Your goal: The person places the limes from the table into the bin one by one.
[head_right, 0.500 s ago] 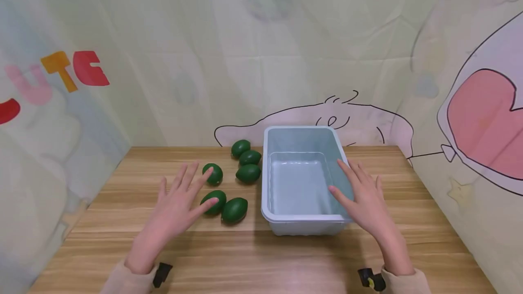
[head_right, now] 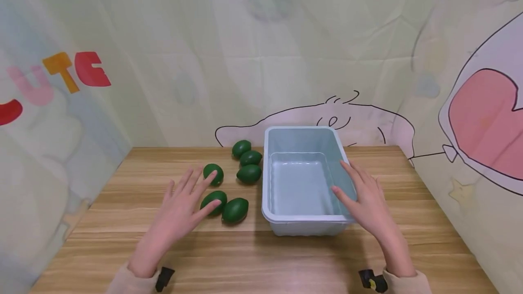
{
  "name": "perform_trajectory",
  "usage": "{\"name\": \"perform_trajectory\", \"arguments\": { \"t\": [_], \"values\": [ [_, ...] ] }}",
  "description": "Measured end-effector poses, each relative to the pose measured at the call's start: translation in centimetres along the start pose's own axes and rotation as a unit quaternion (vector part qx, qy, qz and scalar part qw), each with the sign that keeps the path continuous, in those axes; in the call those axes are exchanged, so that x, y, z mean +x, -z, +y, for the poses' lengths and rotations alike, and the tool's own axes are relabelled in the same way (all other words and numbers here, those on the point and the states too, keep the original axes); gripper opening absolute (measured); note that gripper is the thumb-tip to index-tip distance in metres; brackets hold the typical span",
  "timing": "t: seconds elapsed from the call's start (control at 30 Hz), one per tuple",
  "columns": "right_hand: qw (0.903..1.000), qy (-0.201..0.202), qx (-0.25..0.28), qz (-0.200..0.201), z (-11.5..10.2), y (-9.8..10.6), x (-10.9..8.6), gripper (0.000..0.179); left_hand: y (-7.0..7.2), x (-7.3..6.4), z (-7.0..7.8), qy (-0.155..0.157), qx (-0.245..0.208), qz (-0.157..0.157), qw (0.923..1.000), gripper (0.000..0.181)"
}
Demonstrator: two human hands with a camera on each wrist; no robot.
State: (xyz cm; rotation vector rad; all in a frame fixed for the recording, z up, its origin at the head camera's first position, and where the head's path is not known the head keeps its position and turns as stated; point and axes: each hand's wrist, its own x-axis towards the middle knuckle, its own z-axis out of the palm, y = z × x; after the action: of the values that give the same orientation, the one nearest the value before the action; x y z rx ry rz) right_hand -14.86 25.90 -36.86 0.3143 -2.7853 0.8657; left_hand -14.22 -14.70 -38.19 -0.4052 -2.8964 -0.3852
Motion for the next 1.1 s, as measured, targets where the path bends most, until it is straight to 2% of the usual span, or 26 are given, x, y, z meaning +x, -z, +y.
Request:
{"name": "perform_trajectory", "arguments": {
  "t": [0.73, 1.1],
  "values": [
    [0.9978, -0.036, 0.05, -0.025, 1.2, 0.2, -0.3, 0.069, -1.7, -0.6, 0.7, -0.052, 0.007, 0.058, 0.997, 0.063],
    [0.9964, -0.042, 0.071, -0.023, 1.7, 0.2, -0.5, 0.066, -2.6, -0.7, 0.9, -0.067, 0.011, 0.057, 0.9961, 0.057]
  ]
}}
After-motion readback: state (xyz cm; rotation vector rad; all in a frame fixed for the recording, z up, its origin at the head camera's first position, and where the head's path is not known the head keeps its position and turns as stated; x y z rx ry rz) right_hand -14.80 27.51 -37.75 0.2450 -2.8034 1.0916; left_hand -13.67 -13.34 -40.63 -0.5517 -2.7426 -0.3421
